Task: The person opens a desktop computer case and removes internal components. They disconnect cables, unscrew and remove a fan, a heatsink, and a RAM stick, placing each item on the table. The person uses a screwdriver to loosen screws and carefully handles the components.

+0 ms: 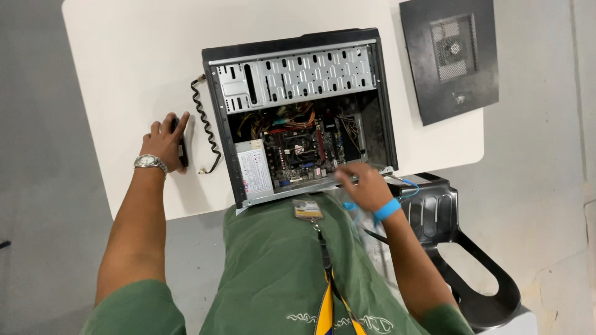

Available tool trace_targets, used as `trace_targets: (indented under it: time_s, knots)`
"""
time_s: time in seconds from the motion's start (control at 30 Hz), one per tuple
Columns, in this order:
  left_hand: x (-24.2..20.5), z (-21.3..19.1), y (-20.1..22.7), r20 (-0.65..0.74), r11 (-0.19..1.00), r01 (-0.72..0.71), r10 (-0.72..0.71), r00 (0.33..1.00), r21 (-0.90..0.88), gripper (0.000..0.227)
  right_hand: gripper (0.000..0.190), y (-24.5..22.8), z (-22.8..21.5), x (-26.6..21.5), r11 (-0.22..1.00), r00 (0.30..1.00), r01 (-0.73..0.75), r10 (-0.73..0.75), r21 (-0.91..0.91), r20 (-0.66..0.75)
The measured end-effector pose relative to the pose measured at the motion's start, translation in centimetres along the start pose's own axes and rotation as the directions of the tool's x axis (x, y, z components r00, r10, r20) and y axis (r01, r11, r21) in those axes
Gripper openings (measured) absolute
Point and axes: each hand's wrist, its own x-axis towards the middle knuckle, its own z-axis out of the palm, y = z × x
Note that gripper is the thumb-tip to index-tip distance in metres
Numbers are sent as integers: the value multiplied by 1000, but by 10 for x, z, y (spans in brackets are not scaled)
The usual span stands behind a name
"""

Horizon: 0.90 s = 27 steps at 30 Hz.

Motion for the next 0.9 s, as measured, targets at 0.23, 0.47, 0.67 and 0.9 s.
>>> trace_targets:
  time_s: [0.23, 0.47, 0.67, 0.9]
  knots:
    - [-29, -7, 19, -78, 962, 114, -137, 987, -250, 170, 36, 53, 29, 136, 922, 949, -279, 307, -268, 68]
    - [-102, -24, 121, -630, 518, -376, -512, 583, -769, 79, 47, 49, 67, 175, 842, 914, -247, 367, -480, 174]
    - [-123, -44, 200, -443, 311, -330, -445, 778, -891, 80, 47, 45, 63, 178, 843, 915, -157, 319, -515, 245]
    - [-107, -36, 210, -515, 540, -275, -363, 777, -795, 77, 43, 50, 73, 170, 873, 920, -192, 319, -448, 226]
